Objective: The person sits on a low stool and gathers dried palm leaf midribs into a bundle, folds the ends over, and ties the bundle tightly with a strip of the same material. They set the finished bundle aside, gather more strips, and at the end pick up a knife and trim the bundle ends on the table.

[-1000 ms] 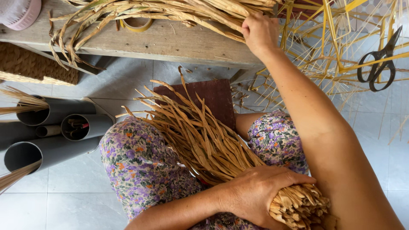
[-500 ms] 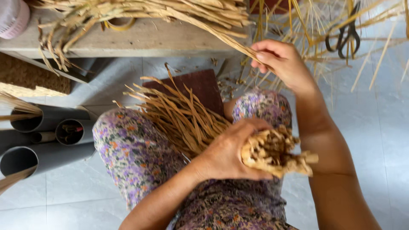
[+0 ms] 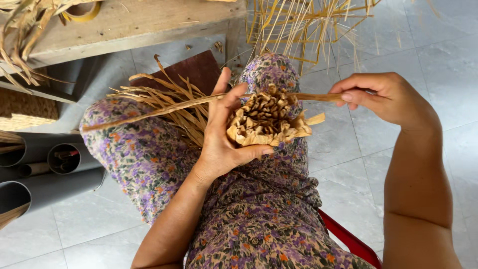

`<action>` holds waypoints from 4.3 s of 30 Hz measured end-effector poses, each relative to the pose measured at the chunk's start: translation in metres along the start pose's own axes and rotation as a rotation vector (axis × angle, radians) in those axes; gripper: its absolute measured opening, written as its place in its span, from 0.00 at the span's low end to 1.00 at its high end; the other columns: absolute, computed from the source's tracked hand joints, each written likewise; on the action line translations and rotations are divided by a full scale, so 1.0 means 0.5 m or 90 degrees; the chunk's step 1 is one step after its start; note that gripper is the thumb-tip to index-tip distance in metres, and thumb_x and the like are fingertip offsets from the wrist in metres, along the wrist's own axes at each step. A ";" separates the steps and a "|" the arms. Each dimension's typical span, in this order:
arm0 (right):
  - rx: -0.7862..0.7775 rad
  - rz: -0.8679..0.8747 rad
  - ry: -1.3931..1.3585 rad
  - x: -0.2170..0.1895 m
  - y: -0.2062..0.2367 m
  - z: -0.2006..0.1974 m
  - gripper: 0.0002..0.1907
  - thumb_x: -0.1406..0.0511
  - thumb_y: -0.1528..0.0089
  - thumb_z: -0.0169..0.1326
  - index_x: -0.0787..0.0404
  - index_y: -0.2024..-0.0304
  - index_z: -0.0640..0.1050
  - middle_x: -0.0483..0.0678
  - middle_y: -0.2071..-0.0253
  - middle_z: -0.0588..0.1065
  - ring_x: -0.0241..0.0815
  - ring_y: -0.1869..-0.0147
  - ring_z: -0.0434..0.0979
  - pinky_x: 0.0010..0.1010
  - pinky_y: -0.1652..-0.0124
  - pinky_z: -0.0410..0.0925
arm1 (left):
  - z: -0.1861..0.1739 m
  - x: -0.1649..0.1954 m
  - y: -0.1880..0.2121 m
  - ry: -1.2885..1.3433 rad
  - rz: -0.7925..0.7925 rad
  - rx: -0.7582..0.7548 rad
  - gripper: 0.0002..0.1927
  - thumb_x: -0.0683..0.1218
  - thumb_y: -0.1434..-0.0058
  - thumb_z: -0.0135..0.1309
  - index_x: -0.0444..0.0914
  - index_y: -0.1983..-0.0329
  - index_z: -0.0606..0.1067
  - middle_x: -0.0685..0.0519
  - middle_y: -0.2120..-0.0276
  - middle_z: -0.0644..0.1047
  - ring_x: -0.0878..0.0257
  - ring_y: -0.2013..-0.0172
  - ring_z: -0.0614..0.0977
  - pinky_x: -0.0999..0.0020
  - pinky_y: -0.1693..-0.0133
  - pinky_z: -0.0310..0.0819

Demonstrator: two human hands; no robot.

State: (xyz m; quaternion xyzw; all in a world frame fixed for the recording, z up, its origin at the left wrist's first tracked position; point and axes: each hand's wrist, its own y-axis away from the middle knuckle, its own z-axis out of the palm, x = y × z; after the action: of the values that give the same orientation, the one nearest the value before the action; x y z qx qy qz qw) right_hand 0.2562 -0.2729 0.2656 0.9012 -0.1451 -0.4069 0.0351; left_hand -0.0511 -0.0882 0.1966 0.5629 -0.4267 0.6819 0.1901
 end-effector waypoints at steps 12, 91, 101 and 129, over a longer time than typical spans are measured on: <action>0.106 -0.019 -0.063 0.047 0.201 0.006 0.16 0.70 0.35 0.53 0.63 0.44 0.77 0.49 0.59 0.81 0.33 0.60 0.81 0.24 0.61 0.76 | -0.027 0.020 0.136 -0.119 0.104 0.244 0.33 0.50 0.33 0.65 0.39 0.27 0.67 0.49 0.34 0.67 0.62 0.46 0.76 0.69 0.47 0.75; 0.074 -0.713 -0.154 -0.205 0.031 0.274 0.08 0.62 0.29 0.57 0.61 0.54 0.75 0.50 0.50 0.80 0.51 0.43 0.83 0.44 0.50 0.76 | 0.013 0.032 0.117 0.660 -0.147 0.084 0.16 0.55 0.20 0.43 0.37 0.53 0.71 0.44 0.54 0.79 0.58 0.51 0.79 0.61 0.43 0.72; -0.117 -0.509 -0.463 -0.162 0.069 0.221 0.15 0.58 0.22 0.41 0.63 0.55 0.72 0.47 0.67 0.73 0.42 0.67 0.71 0.37 0.63 0.68 | 0.026 0.054 0.128 0.652 -0.170 0.056 0.22 0.57 0.18 0.37 0.41 0.66 0.67 0.53 0.79 0.71 0.57 0.61 0.76 0.63 0.50 0.68; -0.481 -0.463 -0.355 -0.232 0.113 0.135 0.14 0.66 0.29 0.48 0.63 0.71 0.71 0.47 0.76 0.68 0.45 0.75 0.69 0.41 0.72 0.61 | -0.061 0.225 0.094 0.409 -0.299 -0.404 0.23 0.57 0.19 0.41 0.35 0.61 0.72 0.53 0.71 0.74 0.65 0.75 0.76 0.70 0.70 0.71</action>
State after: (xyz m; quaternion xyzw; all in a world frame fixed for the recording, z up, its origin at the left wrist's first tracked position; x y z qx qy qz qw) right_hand 0.1200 -0.2895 0.3149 0.6772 0.3241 -0.6377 0.1725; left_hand -0.1375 -0.1155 0.2839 0.3202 -0.3947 0.5962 0.6215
